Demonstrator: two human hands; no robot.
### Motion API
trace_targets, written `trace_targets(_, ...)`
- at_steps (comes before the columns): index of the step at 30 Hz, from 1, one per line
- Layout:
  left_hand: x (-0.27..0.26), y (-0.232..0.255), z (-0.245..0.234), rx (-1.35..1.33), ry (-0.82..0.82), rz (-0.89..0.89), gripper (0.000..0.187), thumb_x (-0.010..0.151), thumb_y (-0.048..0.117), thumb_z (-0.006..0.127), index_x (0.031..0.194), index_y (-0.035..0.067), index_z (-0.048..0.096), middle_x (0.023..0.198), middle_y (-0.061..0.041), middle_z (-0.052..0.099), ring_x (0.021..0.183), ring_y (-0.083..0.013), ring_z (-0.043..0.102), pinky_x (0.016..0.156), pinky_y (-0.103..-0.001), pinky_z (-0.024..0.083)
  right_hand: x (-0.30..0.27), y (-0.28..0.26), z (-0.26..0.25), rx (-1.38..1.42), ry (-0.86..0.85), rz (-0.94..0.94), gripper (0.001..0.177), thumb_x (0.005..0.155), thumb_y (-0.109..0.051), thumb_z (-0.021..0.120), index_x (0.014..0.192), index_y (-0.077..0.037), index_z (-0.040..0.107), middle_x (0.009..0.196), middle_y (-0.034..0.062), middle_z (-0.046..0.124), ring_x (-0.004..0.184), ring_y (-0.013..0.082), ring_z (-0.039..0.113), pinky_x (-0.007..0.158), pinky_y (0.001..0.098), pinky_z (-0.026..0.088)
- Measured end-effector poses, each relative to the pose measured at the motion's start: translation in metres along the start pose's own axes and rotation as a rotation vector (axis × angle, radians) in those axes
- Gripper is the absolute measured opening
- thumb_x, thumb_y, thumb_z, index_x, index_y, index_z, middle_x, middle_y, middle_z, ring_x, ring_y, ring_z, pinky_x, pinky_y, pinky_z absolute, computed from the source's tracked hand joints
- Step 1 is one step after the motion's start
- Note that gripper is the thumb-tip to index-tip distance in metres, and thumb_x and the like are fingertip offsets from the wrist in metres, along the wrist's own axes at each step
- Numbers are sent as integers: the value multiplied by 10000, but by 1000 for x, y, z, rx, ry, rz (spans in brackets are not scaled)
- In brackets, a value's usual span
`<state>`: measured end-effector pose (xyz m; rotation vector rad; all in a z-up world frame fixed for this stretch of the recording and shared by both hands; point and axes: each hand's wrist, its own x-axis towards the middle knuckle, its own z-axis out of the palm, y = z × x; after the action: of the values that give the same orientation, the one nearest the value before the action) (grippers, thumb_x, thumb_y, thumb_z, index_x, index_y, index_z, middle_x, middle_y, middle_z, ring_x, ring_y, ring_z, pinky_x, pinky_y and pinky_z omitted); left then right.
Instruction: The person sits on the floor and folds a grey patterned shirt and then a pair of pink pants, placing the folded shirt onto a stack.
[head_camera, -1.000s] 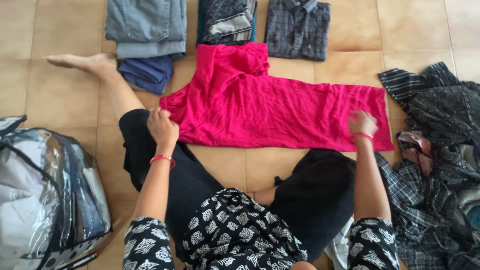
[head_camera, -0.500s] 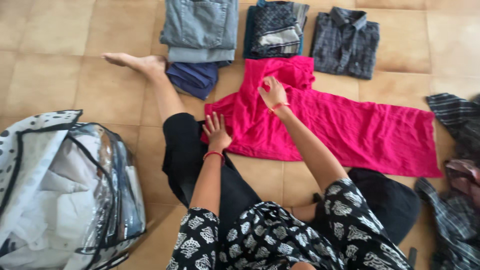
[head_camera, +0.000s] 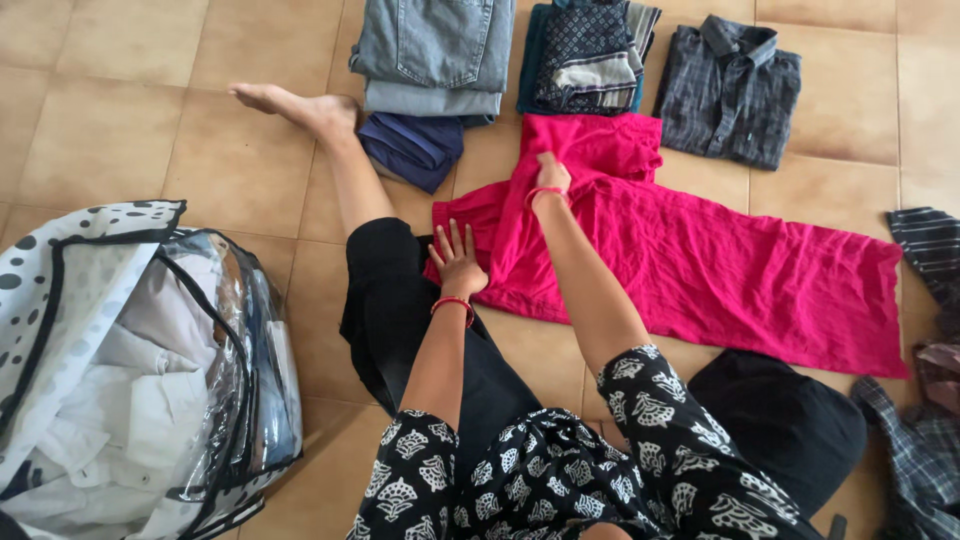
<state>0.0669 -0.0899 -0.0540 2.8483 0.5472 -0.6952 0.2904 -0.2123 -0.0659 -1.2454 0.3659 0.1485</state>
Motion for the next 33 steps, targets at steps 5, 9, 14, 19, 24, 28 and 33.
trace_targets(5,6,3,2,-93,-13,-24,1175,851,746,579,1652,199,-84,1691,-118,-275,1526,-403,-295,1198,-670,-108,21,-45,-28,45,-43,486,537,824,-553,667,1238,-211,647,1138,108,730,577,340,319,810,510,239)
trace_targets(9,1,3,-1,-65,-28,-23,1204,828,837,508,1656,190,-80,1693,-129,-272,1531,-406,-288,1201,-663,-108,18,-95,-62,269,-270,161,526,892,-478,664,1298,-143,648,1258,79,701,947,249,534,947,459,396)
trace_targets(14,6,2,4,-78,28,-12,1219,801,910,419,1654,190,-70,1696,-146,-252,1532,-412,-273,1198,-670,-98,-17,-168,-127,328,-520,120,376,945,-222,746,1248,-5,696,1237,140,738,1163,266,708,1122,420,513)
trace_targets(19,1,3,10,-77,67,13,1285,747,955,433,1656,193,-59,1694,-154,-229,1532,-422,-261,1200,-673,-101,-48,-183,-254,554,-122,-166,194,901,-134,708,1064,-32,691,1003,103,749,889,234,740,852,386,605)
trace_targets(24,-2,7,6,-9,57,9,1361,686,970,484,1660,180,-44,1698,-151,-232,1530,-415,-270,1190,-670,-101,-76,-189,-398,1059,403,-113,133,922,-92,600,1006,-11,662,847,114,737,702,221,692,645,323,596)
trace_targets(28,-2,7,4,-15,51,3,1373,680,979,483,1657,171,-45,1694,-152,-241,1525,-412,-282,1188,-667,-108,-78,-166,-422,947,469,-216,195,934,-217,590,870,-37,623,654,62,611,520,180,564,459,297,456)
trace_targets(33,-4,6,4,-22,62,8,1365,686,965,504,1658,174,-35,1698,-154,-242,1526,-409,-284,1199,-649,-109,-66,-135,-348,363,127,-662,93,953,-9,578,922,-31,663,670,-25,507,547,101,453,471,270,329)
